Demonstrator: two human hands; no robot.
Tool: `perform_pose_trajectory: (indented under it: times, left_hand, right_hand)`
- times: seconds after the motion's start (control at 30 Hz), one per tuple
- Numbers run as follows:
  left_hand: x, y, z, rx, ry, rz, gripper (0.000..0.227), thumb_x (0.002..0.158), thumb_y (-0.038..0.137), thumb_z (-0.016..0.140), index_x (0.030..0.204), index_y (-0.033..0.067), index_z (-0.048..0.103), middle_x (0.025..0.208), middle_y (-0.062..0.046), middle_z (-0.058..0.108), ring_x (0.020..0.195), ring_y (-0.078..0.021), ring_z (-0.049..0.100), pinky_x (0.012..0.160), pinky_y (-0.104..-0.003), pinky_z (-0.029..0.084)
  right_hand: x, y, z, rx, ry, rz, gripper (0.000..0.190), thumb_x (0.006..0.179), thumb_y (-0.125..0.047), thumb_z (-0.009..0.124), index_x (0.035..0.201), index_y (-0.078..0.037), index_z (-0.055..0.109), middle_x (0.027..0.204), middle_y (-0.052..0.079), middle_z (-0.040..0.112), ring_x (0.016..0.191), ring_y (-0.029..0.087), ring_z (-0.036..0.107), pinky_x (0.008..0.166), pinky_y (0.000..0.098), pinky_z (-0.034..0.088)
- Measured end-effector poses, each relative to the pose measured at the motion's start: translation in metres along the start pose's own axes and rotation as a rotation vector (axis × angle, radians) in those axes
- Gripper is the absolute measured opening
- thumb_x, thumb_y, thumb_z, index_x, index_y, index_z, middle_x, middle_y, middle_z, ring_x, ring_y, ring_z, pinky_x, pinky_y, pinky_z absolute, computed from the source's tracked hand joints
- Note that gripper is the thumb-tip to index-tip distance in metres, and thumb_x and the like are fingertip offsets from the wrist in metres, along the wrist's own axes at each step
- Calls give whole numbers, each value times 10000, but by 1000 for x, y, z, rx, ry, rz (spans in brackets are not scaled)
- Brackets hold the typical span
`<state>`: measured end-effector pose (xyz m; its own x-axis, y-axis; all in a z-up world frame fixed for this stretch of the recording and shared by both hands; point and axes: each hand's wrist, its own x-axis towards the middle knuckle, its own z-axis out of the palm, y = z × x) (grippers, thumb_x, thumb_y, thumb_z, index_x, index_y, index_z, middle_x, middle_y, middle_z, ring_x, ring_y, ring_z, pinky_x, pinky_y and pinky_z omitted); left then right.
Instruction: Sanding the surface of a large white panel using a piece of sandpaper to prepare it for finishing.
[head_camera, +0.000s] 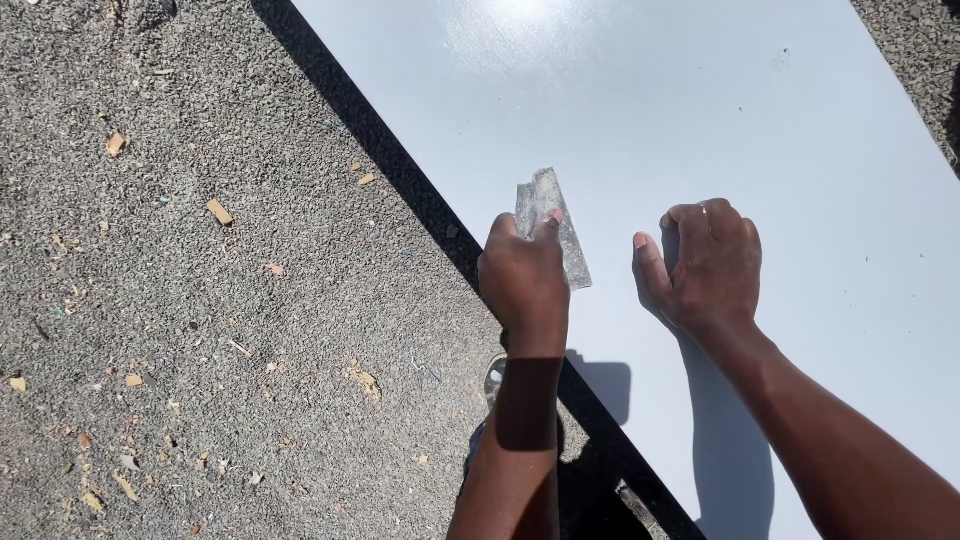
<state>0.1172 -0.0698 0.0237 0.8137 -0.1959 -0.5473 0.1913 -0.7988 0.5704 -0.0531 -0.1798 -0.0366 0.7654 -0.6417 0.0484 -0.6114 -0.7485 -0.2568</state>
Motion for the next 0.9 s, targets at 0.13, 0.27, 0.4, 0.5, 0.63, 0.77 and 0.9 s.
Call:
perform_pose_trajectory:
  times: [0.13, 0.27, 0.4, 0.5, 0.63, 0.77, 0.9]
  left_hand:
    - [-11, -3, 2, -31, -37, -85, 460, 943, 205, 705, 1295, -82, 631, 1037, -270, 734, 1003, -406, 747, 826, -523, 613]
    - [-2, -6, 16, -48, 30, -54, 381, 904, 212, 723, 1172, -58, 696, 893, -220, 737, 867, -405, 760, 737, -494, 610]
    - [-8, -8, 14, -37, 46, 7, 325, 908, 183, 710, 1137, -46, 704, 888, -218, 739, 874, -402, 764, 739, -492, 609]
    - [-25, -24, 10, 1, -101, -82, 343, 915, 193, 733, 1154, -52, 705, 906, -240, 742, 905, -413, 762, 779, -509, 615]
    - [18, -15, -7, 140, -54, 123, 387, 855, 322, 769, 1069, 2, 720, 856, -220, 739, 890, -473, 740, 766, -597, 579]
    - [50, -3, -17, 177, 111, 313, 341, 895, 317, 779, 1054, 21, 719, 807, -161, 737, 830, -404, 761, 709, -539, 594]
    - [10, -23, -4, 254, -158, 326, 351, 892, 333, 782, 1056, 26, 734, 813, -197, 740, 853, -427, 763, 738, -600, 594]
  right_hand:
    - [-1, -3, 2, -8, 46, -20, 373, 1028, -411, 613, 1112, -54, 678, 908, 117, 550, 847, 293, 641, 726, 402, 504]
    - [1, 1, 5, 8, 64, -13, 414, 1040, -435, 595, 1106, -36, 683, 884, 121, 544, 820, 298, 634, 712, 406, 490]
    - [1, -1, 1, -17, 66, -38, 399, 1049, -427, 597, 1108, -41, 682, 895, 133, 551, 822, 300, 638, 704, 398, 498]
    - [2, -1, 6, 5, 69, -25, 427, 1047, -448, 590, 1091, -32, 675, 875, 129, 548, 806, 308, 634, 694, 411, 489]
    - [-1, -1, 4, 2, 42, -10, 426, 1044, -459, 586, 1106, -47, 672, 888, 122, 538, 815, 299, 628, 706, 403, 487]
    - [2, -1, -2, -35, -2, 21, 438, 1045, -471, 582, 1110, -49, 679, 892, 119, 547, 813, 289, 637, 716, 391, 488]
    - [12, -4, -8, -30, -36, 63, 465, 1022, -486, 581, 1086, -38, 689, 856, 117, 550, 772, 282, 635, 692, 395, 479]
